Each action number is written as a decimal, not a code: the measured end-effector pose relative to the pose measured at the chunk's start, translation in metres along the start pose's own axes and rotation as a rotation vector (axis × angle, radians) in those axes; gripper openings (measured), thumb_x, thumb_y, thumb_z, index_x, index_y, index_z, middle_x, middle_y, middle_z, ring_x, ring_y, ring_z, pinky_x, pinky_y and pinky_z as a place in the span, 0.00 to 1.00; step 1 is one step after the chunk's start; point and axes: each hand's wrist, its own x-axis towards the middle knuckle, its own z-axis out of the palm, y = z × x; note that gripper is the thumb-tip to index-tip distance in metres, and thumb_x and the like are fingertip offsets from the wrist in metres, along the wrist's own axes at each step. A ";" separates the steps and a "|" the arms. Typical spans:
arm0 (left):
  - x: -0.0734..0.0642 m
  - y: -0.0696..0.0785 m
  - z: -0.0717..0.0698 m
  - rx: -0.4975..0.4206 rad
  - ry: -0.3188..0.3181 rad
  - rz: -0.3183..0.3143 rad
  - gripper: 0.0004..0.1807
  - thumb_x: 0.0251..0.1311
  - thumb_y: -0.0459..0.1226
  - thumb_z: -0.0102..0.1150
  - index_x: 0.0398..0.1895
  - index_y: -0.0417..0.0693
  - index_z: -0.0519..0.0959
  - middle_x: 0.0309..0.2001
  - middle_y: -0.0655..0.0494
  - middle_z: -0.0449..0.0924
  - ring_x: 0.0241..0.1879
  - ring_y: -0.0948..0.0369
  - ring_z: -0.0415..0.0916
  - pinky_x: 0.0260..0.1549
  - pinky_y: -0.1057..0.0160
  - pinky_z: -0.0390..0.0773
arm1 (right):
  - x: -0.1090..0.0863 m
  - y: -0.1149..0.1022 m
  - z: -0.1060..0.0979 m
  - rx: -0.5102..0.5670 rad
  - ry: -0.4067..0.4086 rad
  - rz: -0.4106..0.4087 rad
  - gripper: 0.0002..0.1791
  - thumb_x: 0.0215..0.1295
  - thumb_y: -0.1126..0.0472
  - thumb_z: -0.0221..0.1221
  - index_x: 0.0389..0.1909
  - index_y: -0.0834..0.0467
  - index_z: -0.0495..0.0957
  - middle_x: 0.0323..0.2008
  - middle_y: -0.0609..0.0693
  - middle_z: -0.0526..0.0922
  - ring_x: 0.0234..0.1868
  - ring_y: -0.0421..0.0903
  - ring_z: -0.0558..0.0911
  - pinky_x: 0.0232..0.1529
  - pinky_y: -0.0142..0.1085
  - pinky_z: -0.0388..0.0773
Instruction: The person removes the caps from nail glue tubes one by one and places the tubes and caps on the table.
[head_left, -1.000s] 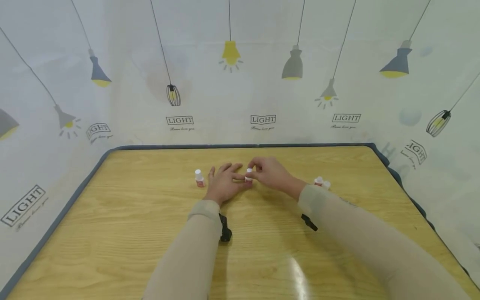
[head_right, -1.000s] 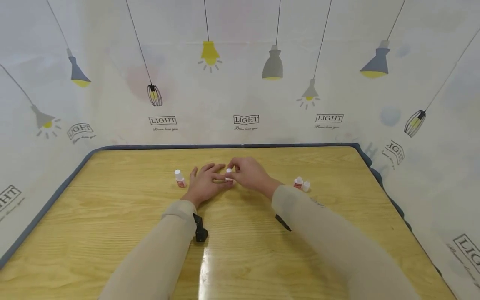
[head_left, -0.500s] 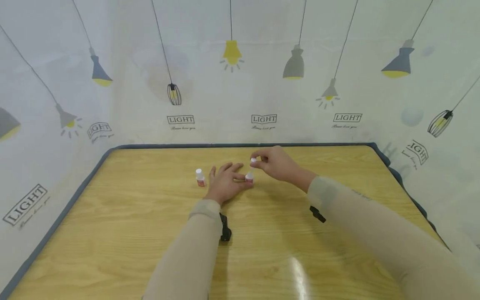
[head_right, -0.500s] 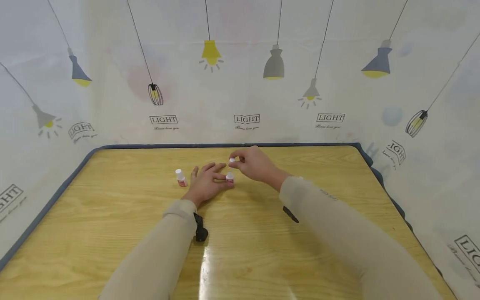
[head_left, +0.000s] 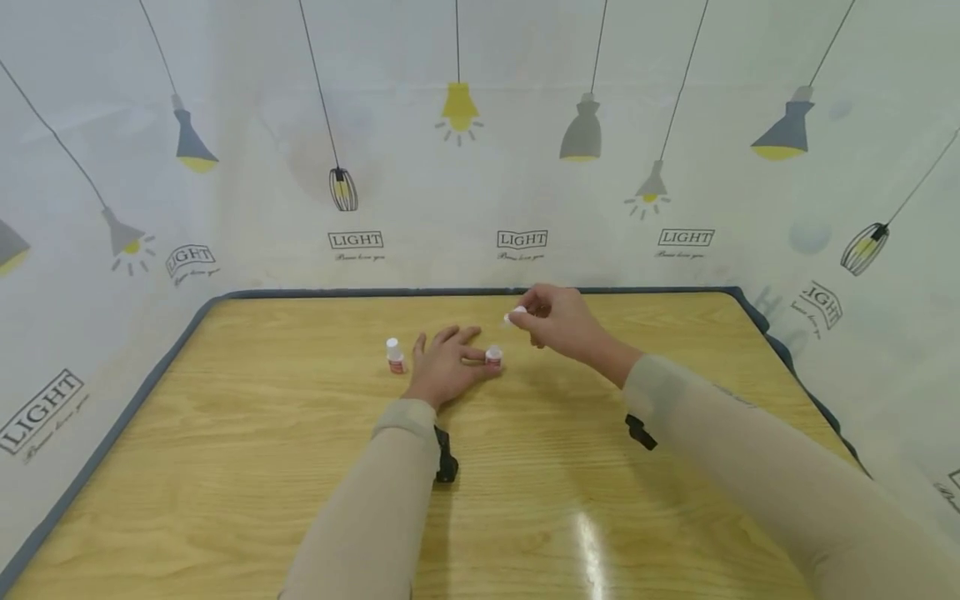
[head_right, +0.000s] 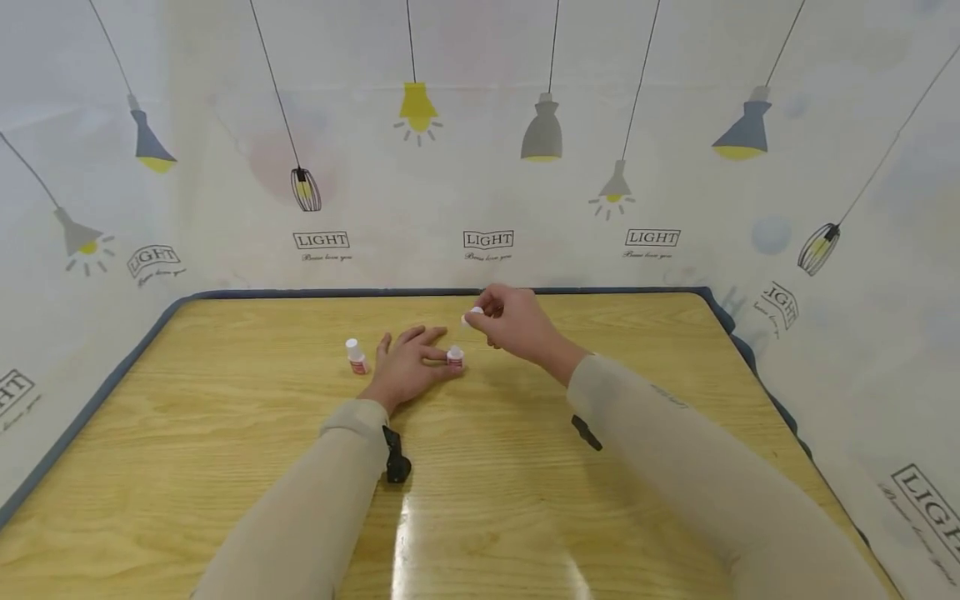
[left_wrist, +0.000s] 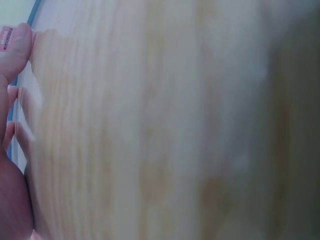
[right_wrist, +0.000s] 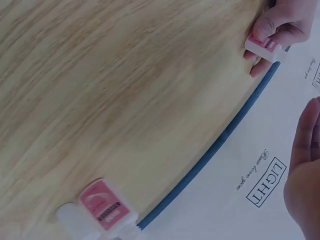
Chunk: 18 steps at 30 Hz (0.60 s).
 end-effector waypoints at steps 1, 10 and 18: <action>0.000 0.000 0.000 0.004 -0.002 -0.004 0.25 0.50 0.72 0.56 0.44 0.77 0.85 0.72 0.72 0.63 0.76 0.57 0.51 0.73 0.36 0.31 | -0.001 0.002 -0.001 0.028 -0.007 0.027 0.13 0.66 0.47 0.61 0.40 0.52 0.76 0.30 0.52 0.83 0.28 0.53 0.83 0.29 0.44 0.84; -0.001 0.003 -0.002 0.015 -0.013 -0.005 0.24 0.51 0.72 0.56 0.45 0.77 0.85 0.72 0.72 0.62 0.76 0.58 0.50 0.73 0.36 0.32 | -0.003 0.025 0.003 0.026 -0.098 0.128 0.18 0.69 0.54 0.59 0.55 0.57 0.77 0.47 0.54 0.81 0.37 0.50 0.81 0.32 0.37 0.81; -0.002 0.004 -0.006 0.012 -0.032 -0.011 0.23 0.52 0.71 0.57 0.45 0.77 0.85 0.73 0.73 0.61 0.77 0.58 0.49 0.73 0.35 0.32 | -0.001 0.036 0.019 0.098 -0.166 0.208 0.14 0.67 0.59 0.62 0.50 0.58 0.78 0.48 0.55 0.82 0.34 0.49 0.85 0.34 0.40 0.85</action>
